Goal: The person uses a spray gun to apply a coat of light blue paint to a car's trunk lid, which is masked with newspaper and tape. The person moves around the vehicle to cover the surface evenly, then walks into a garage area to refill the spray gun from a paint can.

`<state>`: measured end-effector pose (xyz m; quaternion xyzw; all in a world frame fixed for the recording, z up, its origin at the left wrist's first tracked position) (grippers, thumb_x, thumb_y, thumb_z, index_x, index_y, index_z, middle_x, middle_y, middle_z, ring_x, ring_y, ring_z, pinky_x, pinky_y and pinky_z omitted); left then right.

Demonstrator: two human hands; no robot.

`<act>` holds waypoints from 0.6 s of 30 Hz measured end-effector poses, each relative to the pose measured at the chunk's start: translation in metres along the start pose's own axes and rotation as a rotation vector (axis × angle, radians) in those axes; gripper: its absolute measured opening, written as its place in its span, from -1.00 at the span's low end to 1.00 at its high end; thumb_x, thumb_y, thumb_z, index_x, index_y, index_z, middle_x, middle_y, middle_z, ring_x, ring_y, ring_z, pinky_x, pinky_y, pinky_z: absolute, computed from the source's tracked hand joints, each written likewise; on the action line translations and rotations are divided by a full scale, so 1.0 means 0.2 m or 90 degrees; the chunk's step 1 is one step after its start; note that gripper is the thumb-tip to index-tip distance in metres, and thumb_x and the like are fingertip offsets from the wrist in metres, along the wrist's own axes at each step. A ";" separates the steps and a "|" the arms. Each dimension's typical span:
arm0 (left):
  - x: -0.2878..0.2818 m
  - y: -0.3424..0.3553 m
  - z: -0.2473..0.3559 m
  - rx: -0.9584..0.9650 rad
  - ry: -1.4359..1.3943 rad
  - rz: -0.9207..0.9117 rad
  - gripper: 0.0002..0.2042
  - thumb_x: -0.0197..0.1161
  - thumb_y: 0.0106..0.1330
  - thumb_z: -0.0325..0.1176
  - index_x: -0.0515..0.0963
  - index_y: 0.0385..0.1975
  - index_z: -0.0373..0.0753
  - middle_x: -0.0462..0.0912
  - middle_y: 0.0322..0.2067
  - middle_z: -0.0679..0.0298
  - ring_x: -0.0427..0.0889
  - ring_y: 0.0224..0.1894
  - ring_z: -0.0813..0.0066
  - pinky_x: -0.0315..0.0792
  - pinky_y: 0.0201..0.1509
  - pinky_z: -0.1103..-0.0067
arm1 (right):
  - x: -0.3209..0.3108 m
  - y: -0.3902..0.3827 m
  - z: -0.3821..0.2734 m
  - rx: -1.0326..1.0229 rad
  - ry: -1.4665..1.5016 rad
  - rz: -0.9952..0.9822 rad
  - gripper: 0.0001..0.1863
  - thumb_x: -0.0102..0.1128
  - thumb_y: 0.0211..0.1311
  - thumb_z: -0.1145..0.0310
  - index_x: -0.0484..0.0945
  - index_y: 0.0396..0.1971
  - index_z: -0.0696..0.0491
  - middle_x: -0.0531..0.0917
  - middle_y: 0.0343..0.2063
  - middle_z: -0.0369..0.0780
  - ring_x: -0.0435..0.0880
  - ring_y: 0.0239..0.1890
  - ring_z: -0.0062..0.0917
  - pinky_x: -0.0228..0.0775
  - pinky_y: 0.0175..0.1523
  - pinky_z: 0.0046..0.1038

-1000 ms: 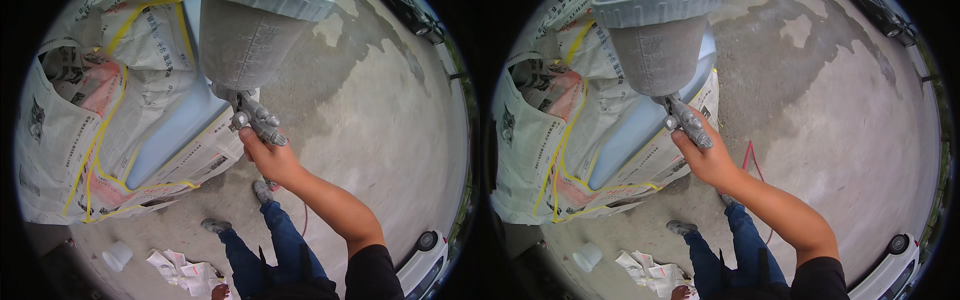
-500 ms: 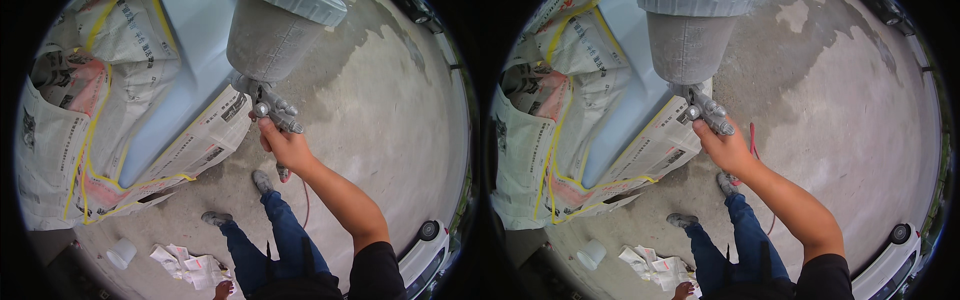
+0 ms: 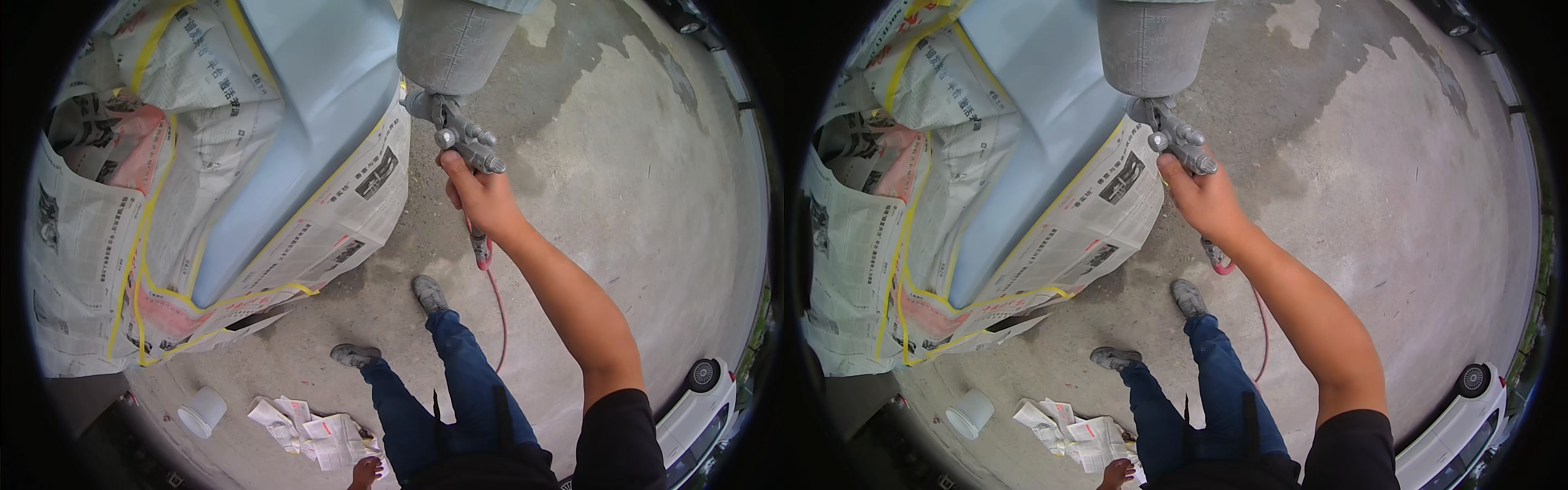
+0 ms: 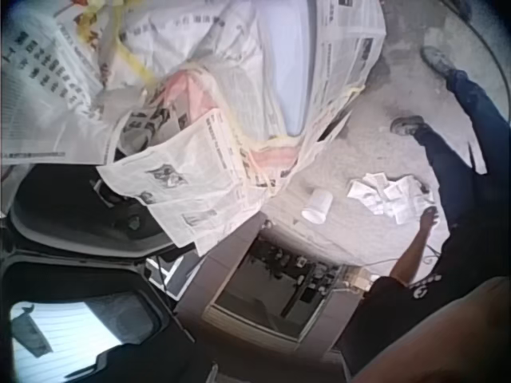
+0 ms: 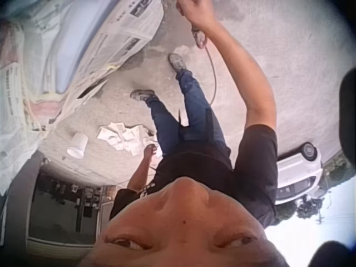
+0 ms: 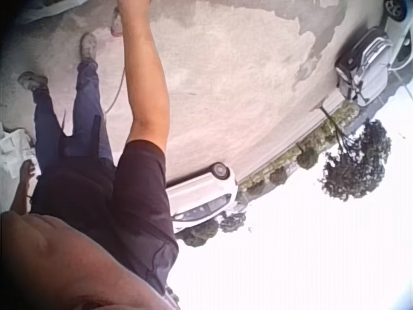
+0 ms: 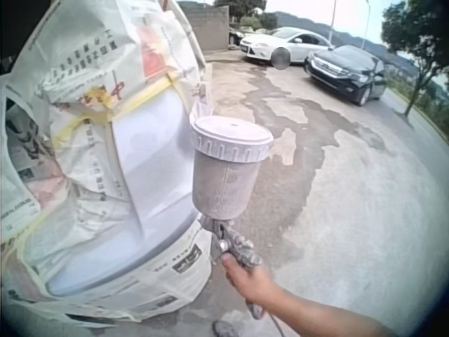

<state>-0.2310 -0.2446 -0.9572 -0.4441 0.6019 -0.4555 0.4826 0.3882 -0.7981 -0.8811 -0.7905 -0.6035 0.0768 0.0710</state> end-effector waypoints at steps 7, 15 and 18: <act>0.06 -0.24 0.21 -0.017 -0.044 0.092 -0.75 0.23 0.27 -0.22 0.57 -0.16 -0.23 0.60 -0.38 0.34 0.62 -0.32 0.49 0.51 -0.27 0.53 | -0.09 -0.16 -0.01 0.069 -0.078 0.044 -0.60 0.02 0.47 0.13 0.52 0.11 0.07 0.50 -0.58 -0.40 0.39 -0.65 -0.75 0.20 -0.54 -0.61; -0.16 -0.41 0.19 0.134 -0.136 0.161 -0.77 0.21 0.30 -0.24 0.57 -0.12 -0.18 0.61 -0.29 0.34 0.60 -0.26 0.53 0.50 -0.25 0.52 | -0.03 -0.79 -0.11 0.123 -0.113 -0.034 -0.69 -0.02 0.49 0.22 0.55 -0.08 0.15 0.39 -0.63 -0.42 0.30 -0.74 -0.76 0.06 -0.66 -0.63; -0.19 -0.43 0.10 0.204 -0.160 0.161 -0.65 0.25 0.27 -0.22 0.52 -0.01 -0.24 0.62 -0.25 0.29 0.61 -0.25 0.50 0.50 -0.23 0.52 | 0.06 -1.07 -0.13 0.112 -0.107 -0.066 -0.70 -0.05 0.50 0.21 0.54 -0.09 0.12 0.40 -0.66 -0.40 0.31 -0.74 -0.76 0.07 -0.66 -0.62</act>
Point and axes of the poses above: each hand's wrist, its own y-axis towards the middle knuckle, its own x-axis out of the palm, z = x × y, the point moved 5 cm from there along y, towards the middle knuckle
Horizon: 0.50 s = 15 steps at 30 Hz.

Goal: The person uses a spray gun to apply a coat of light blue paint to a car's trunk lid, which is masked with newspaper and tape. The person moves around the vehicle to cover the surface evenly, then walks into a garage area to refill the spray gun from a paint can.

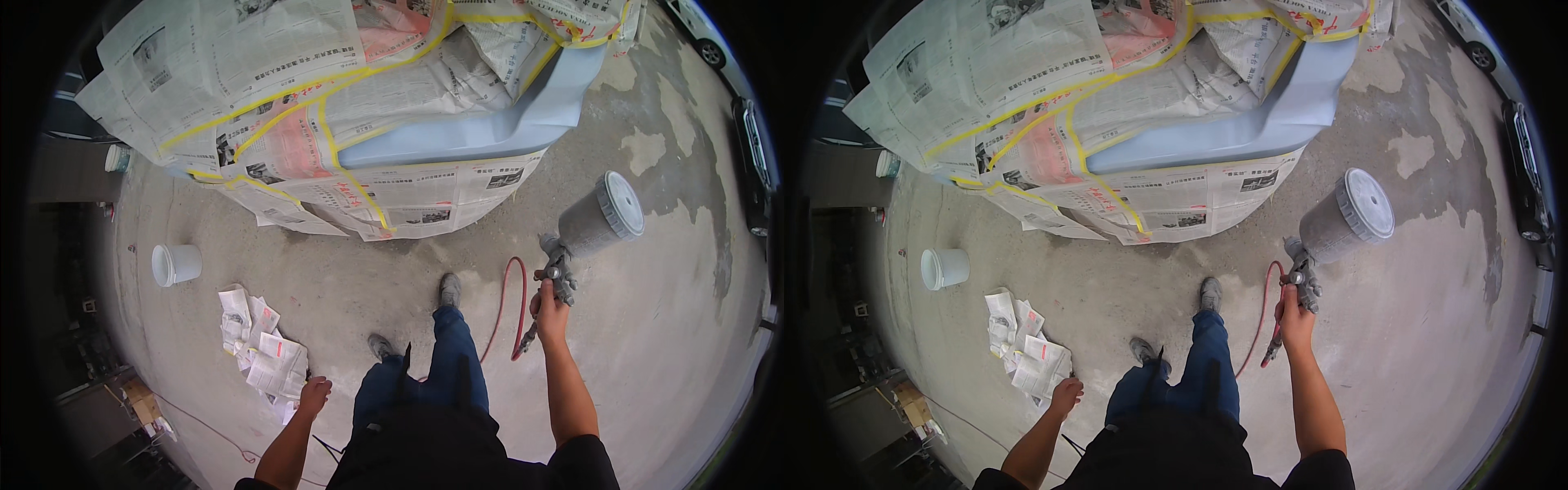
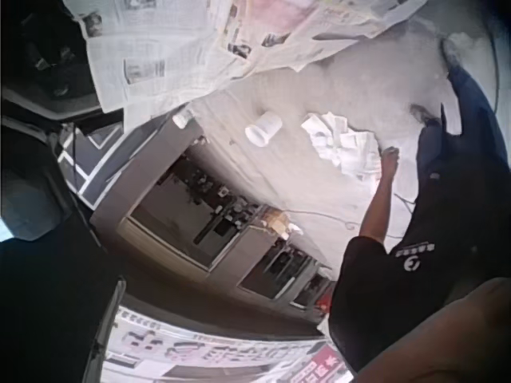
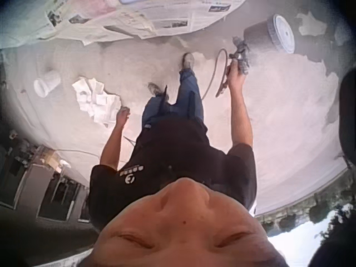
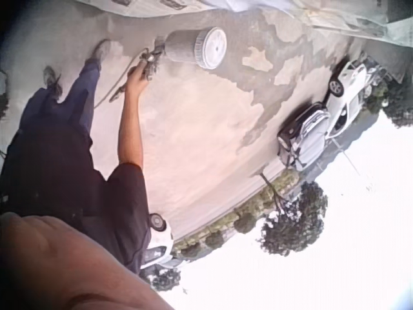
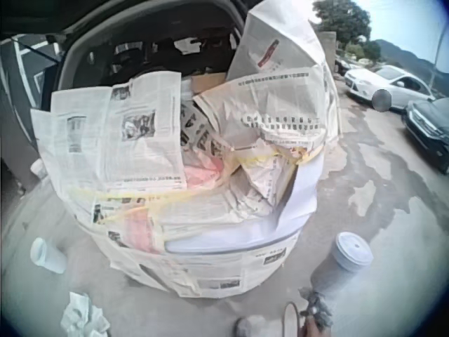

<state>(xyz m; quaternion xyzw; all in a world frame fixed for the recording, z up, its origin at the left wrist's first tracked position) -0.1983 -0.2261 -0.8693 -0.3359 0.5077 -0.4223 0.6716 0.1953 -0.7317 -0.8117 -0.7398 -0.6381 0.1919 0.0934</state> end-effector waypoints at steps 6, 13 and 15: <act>-0.15 -0.06 -0.50 0.055 -0.130 0.039 -0.57 0.29 0.24 -0.21 0.49 0.05 -0.31 0.63 -0.28 0.25 0.63 -0.27 0.48 0.50 -0.27 0.53 | 0.37 -0.56 0.04 0.003 -0.037 -0.140 -0.71 -0.03 0.49 0.22 0.54 -0.05 0.11 0.40 -0.66 -0.41 0.34 -0.72 -0.75 0.12 -0.63 -0.60; -0.45 -0.12 -1.43 0.000 -0.363 0.127 -0.64 0.30 0.22 -0.25 0.52 -0.04 -0.29 0.63 -0.39 0.26 0.61 -0.40 0.51 0.48 -0.43 0.57 | 0.99 -1.28 -0.07 0.004 -0.077 -0.268 -0.63 -0.06 0.48 0.22 0.49 0.11 0.11 0.49 -0.67 -0.37 0.36 -0.73 -0.72 0.14 -0.61 -0.58; -0.50 -0.19 -1.79 -0.048 -0.432 0.171 -0.67 0.28 0.22 -0.28 0.53 -0.07 -0.28 0.63 -0.39 0.24 0.62 -0.40 0.49 0.47 -0.46 0.57 | 1.22 -1.48 -0.09 0.016 -0.135 -0.372 -0.59 -0.10 0.50 0.12 0.50 0.08 0.10 0.41 -0.77 -0.38 0.33 -0.76 -0.72 0.07 -0.62 -0.57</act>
Point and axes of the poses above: each hand's wrist, its own y-axis towards the middle knuckle, its own x-axis out of the palm, z = x × y, the point moved 5 cm from there along y, towards the middle knuckle
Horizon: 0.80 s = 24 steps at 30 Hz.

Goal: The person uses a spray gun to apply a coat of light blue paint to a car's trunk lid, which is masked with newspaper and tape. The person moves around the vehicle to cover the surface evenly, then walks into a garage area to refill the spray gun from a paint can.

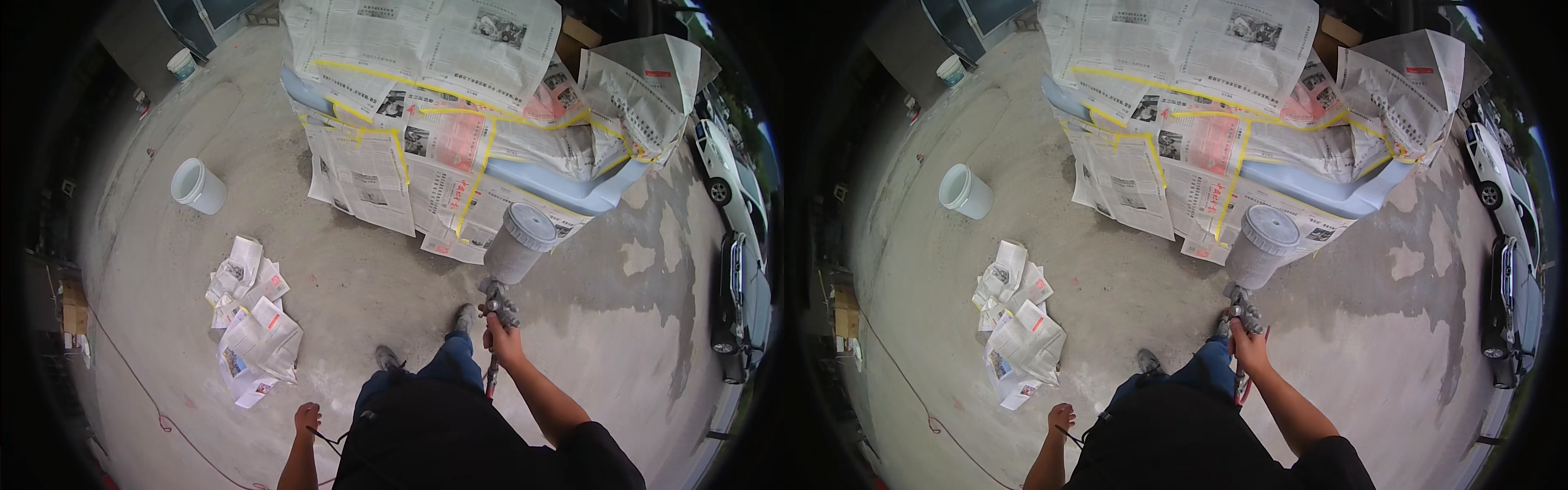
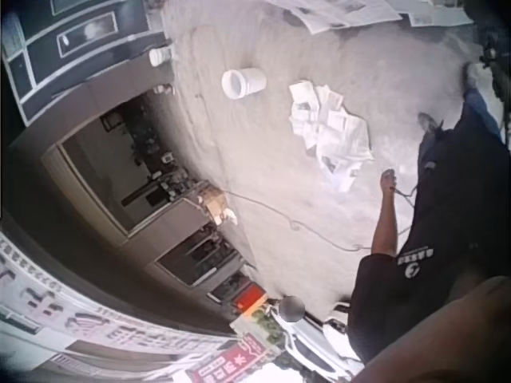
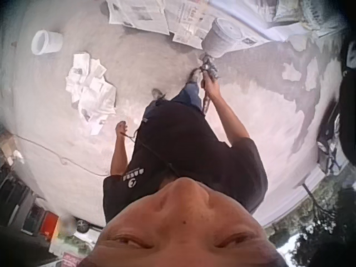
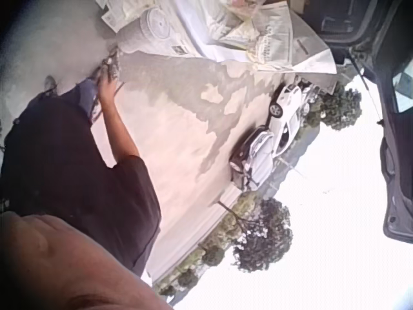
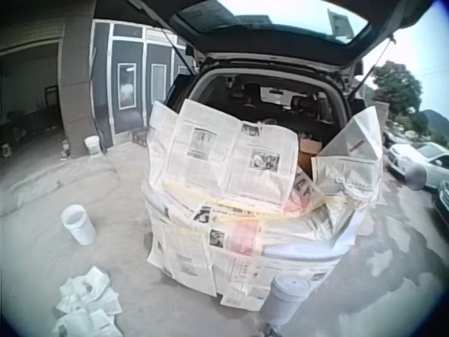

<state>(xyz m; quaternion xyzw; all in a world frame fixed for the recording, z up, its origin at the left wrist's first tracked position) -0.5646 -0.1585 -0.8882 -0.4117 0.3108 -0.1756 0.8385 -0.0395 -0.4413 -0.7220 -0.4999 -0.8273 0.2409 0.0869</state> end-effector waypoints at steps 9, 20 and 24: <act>-0.61 -0.16 -0.79 -0.285 -0.121 0.104 -0.82 0.17 0.27 -0.26 0.54 -0.32 -0.25 0.53 -0.50 0.29 0.56 -0.50 0.42 0.45 -0.51 0.46 | 1.01 0.01 -0.26 0.006 -0.154 -0.237 -0.63 0.02 0.48 0.12 0.57 -0.08 0.14 0.42 -0.71 -0.36 0.35 -0.69 -0.72 0.15 -0.57 -0.57; -0.81 0.65 -0.15 -0.090 -0.126 -0.026 -0.74 0.21 0.26 -0.25 0.57 -0.15 -0.26 0.60 -0.39 0.27 0.65 -0.41 0.39 0.51 -0.47 0.45 | 2.06 0.52 -0.48 -0.067 -0.241 -0.367 -0.68 0.17 0.35 0.27 0.51 0.01 0.10 0.63 -0.41 -0.25 0.58 -0.35 -0.57 0.45 -0.20 -0.42; -1.14 0.95 0.33 -0.115 -0.157 0.064 -0.74 0.20 0.26 -0.27 0.58 -0.15 -0.28 0.62 -0.37 0.26 0.68 -0.35 0.41 0.53 -0.47 0.50 | 2.46 0.84 -0.72 -0.181 -0.235 -0.383 -0.59 0.15 0.33 0.33 0.46 0.14 0.12 0.65 -0.09 -0.07 0.65 -0.06 -0.29 0.45 0.06 -0.33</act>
Point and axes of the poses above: each hand's wrist, its own y-axis towards the middle knuckle, its own x-axis out of the palm, z = x × y, the point moved 5 cm from there along y, towards the middle knuckle
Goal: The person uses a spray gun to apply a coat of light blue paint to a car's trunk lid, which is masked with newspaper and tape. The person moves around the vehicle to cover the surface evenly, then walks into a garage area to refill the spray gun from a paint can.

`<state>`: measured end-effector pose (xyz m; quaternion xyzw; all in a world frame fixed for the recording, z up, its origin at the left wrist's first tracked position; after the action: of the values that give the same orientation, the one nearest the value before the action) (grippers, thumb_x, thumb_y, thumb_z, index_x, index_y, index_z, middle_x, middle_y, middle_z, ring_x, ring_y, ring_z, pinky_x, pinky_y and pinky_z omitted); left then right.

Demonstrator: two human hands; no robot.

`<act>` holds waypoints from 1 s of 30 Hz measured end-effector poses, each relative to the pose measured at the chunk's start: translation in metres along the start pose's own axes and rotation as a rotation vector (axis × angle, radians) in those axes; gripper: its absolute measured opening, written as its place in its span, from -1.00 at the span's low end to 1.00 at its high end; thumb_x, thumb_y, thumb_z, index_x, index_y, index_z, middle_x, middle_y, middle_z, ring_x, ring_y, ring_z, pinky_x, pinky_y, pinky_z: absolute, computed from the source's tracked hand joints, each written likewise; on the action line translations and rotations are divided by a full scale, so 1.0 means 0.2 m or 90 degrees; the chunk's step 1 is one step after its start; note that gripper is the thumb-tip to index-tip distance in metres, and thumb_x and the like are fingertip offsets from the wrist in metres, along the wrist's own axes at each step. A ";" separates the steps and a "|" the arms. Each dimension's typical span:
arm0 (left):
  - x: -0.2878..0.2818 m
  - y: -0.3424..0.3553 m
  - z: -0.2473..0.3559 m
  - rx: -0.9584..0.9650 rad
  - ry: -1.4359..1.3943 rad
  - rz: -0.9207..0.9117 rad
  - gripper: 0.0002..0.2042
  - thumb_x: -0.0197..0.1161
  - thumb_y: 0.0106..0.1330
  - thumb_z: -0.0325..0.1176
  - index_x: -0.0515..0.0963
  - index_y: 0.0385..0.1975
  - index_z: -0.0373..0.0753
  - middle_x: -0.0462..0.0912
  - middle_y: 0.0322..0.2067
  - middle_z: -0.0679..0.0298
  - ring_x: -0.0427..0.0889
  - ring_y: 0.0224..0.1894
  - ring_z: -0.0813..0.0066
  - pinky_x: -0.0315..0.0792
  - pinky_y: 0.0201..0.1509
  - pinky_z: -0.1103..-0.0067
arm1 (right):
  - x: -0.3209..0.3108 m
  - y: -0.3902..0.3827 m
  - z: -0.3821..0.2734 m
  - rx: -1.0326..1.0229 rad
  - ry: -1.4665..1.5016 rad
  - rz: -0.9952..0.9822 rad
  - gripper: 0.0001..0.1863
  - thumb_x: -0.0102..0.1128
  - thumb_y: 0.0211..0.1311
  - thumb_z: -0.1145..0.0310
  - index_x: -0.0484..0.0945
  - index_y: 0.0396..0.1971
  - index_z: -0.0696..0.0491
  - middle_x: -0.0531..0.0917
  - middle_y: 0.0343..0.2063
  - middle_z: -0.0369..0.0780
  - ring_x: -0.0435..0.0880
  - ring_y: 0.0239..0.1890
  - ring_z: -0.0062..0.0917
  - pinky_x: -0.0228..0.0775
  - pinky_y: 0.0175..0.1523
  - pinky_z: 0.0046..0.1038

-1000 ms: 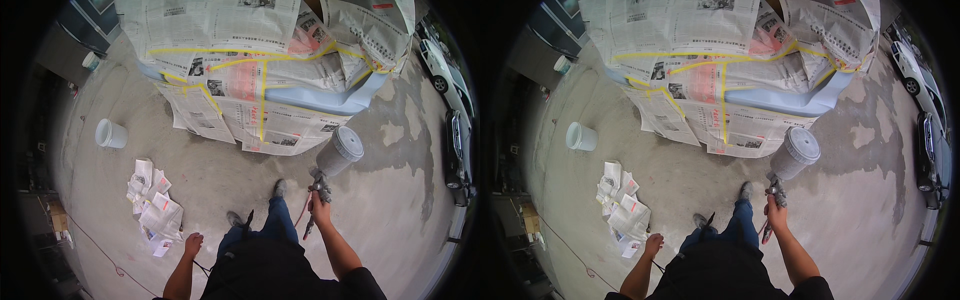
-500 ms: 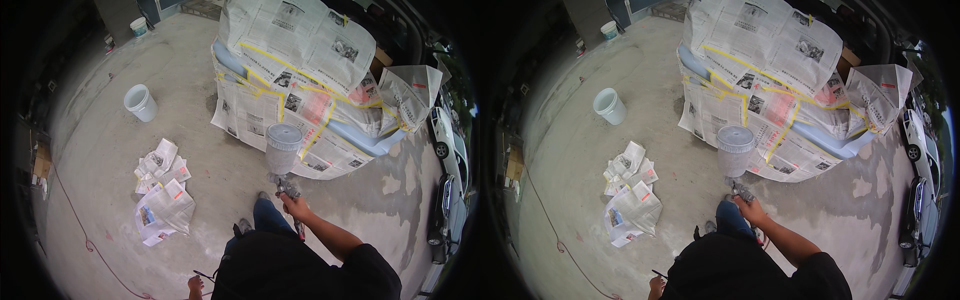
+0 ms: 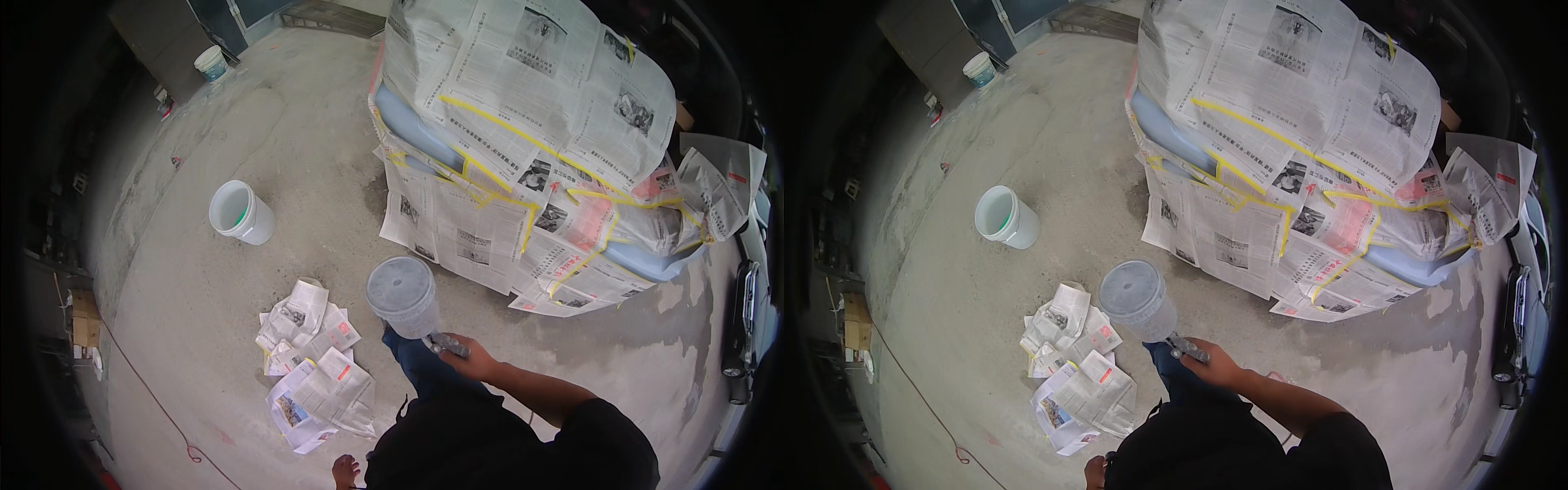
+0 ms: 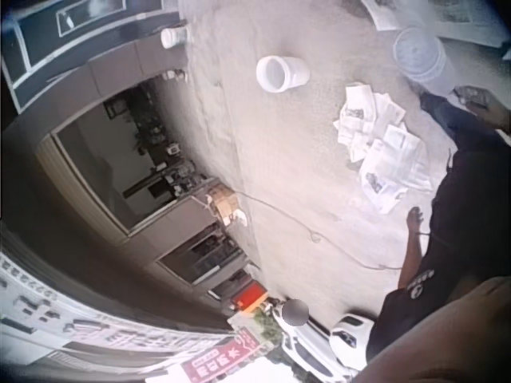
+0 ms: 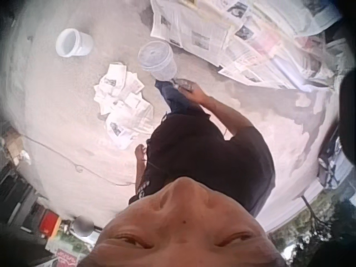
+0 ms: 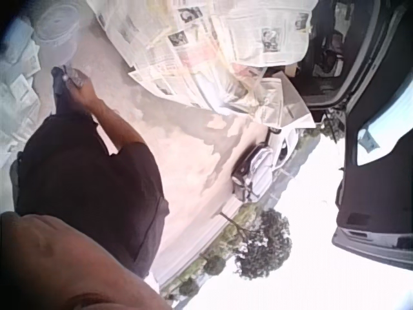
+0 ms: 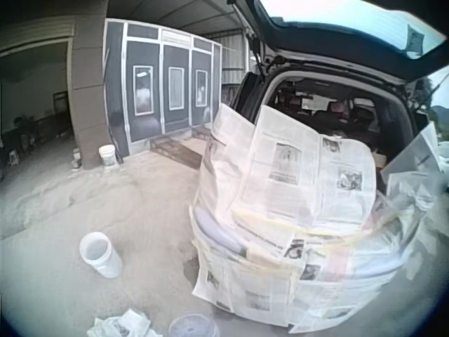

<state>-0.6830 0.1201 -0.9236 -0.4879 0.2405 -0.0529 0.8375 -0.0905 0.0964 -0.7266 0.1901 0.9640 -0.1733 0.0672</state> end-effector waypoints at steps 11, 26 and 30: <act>-0.21 0.32 2.04 0.073 0.146 0.009 -0.70 0.21 0.28 -0.28 0.53 -0.07 -0.29 0.63 -0.27 0.22 0.67 -0.30 0.41 0.54 -0.40 0.52 | -0.08 0.89 -0.42 0.022 0.077 0.157 -0.54 0.17 0.29 0.35 0.42 0.16 0.19 0.61 -0.02 0.03 0.62 0.02 -0.15 0.43 0.12 -0.29; 0.67 1.70 4.30 0.501 0.689 -0.270 -0.72 0.30 0.21 -0.26 0.59 -0.21 -0.34 0.67 -0.45 0.20 0.65 -0.40 0.43 0.51 -0.28 0.52 | -0.04 1.41 -0.52 0.241 0.309 0.690 -0.67 0.00 0.30 0.45 0.47 0.04 0.19 0.52 -0.53 -0.32 0.42 -0.58 -0.70 0.29 -0.43 -0.56; 1.24 1.89 4.55 0.606 0.818 -0.382 -0.69 0.30 0.20 -0.23 0.59 -0.17 -0.32 0.70 -0.42 0.08 0.69 -0.33 0.21 0.54 -0.18 0.45 | -0.05 1.59 -0.51 0.263 0.341 0.811 -0.68 -0.03 0.35 0.40 0.48 0.02 0.22 0.53 -0.45 -0.27 0.42 -0.59 -0.70 0.25 -0.43 -0.61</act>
<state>-0.1064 0.9567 -0.9578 -0.0026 0.4816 -0.6346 0.6044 0.0355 0.4052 -0.7281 0.7604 0.5965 -0.2269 -0.1207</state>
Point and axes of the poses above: each hand's wrist, its own y-axis towards the middle knuckle, its own x-axis out of the palm, z = x × y, the point moved 5 cm from there along y, towards the middle knuckle
